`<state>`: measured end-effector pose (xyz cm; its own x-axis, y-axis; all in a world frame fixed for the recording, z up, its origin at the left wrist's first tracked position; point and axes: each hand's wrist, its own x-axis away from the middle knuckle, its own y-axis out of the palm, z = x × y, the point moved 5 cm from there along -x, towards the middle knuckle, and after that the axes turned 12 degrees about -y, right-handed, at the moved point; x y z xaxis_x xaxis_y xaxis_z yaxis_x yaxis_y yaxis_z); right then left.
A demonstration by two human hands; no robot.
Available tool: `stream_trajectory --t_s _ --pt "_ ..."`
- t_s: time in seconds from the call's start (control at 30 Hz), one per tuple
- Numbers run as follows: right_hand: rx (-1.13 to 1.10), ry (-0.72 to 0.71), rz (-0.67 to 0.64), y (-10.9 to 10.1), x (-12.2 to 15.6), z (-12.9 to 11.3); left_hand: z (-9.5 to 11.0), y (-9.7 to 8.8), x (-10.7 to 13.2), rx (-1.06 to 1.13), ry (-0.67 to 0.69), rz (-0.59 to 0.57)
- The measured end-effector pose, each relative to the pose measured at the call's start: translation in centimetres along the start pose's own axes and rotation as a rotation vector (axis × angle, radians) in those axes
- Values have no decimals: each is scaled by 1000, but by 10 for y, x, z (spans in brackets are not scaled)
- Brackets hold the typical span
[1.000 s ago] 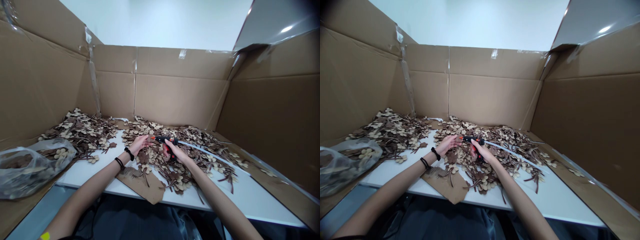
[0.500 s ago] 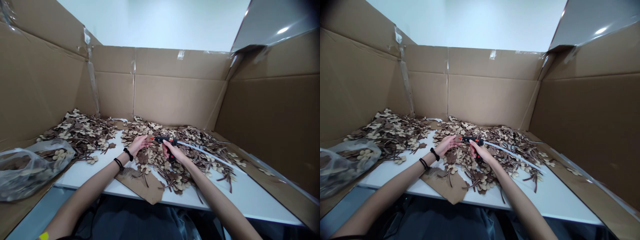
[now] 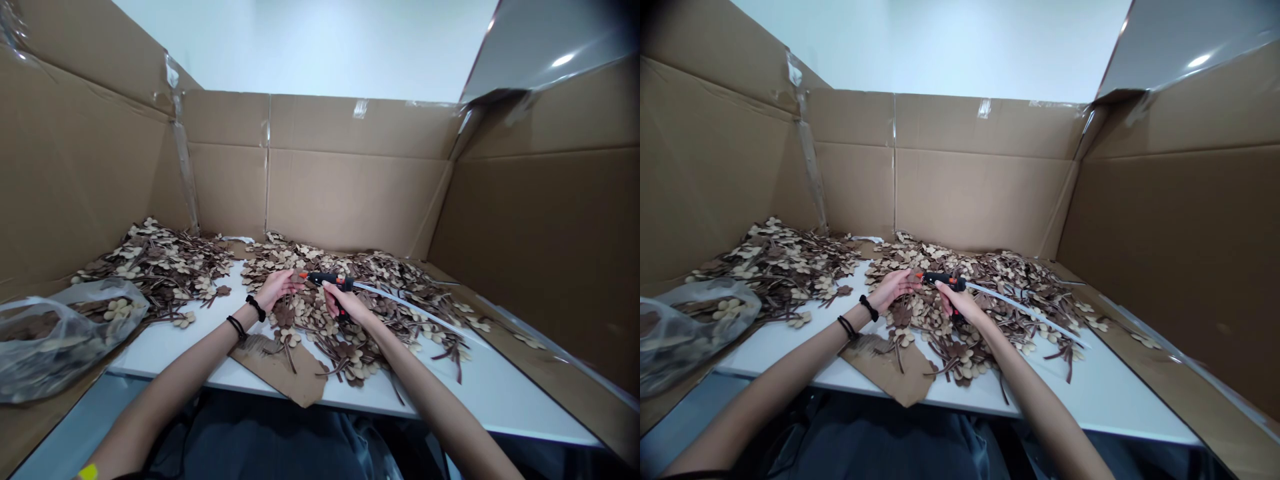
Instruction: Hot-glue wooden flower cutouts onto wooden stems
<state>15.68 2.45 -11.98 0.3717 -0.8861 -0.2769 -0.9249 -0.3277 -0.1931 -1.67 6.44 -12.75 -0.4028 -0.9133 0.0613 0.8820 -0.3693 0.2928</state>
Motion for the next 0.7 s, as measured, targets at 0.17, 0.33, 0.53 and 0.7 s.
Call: stream_trajectory --t_s 0.17,0.33,0.53,0.7 --pt "24 -31 -16 -1 1 -3 0 -1 0 -2 -5 18" --pt "218 -65 -33 -6 2 -2 4 -5 3 42 19 119" --pt "428 -175 -11 -23 1 -24 15 -12 6 175 194 213" --pt "424 -294 -250 -26 22 -50 14 -11 6 150 173 201"
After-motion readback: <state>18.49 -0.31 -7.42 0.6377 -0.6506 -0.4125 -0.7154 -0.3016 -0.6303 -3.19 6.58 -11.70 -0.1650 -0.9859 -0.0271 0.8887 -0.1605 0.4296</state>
